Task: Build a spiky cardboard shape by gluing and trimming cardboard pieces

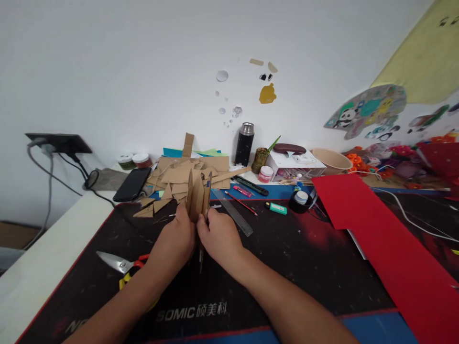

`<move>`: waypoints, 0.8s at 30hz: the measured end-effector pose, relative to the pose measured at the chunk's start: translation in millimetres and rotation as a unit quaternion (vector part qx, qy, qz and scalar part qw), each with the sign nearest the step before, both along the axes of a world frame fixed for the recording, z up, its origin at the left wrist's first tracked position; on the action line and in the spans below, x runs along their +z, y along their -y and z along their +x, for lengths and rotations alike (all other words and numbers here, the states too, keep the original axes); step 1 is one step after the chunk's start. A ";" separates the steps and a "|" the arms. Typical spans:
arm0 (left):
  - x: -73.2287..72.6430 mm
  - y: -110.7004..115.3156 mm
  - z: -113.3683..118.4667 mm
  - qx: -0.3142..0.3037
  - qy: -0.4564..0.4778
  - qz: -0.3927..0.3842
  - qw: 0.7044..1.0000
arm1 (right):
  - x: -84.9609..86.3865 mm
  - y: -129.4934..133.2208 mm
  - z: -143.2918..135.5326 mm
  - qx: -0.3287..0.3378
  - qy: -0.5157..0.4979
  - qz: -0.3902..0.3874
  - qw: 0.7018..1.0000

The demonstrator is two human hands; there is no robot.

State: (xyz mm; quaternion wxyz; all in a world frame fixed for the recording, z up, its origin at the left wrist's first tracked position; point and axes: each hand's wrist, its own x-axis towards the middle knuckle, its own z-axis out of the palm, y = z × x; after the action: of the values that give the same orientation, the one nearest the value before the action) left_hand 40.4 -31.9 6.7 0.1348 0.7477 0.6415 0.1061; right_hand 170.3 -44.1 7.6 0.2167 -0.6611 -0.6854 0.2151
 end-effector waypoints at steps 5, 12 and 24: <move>6.0 1.3 5.7 -0.007 -0.014 -0.015 1.000 | -0.5 -1.0 0.4 -0.003 0.009 -0.005 1.000; 0.4 0.8 5.8 -0.005 -0.012 -0.014 1.000 | 2.3 -0.9 -1.5 -0.009 0.006 -0.022 1.000; -4.9 -10.8 -16.1 -0.050 0.187 0.041 0.980 | -10.3 -4.9 2.7 -0.017 -0.200 0.002 0.980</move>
State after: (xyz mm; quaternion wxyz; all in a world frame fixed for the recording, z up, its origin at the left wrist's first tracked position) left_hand 24.4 -21.1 1.8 0.2271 0.7505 0.5618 0.2637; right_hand 173.0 -39.3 -2.7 0.3545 -0.6155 -0.6176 0.3379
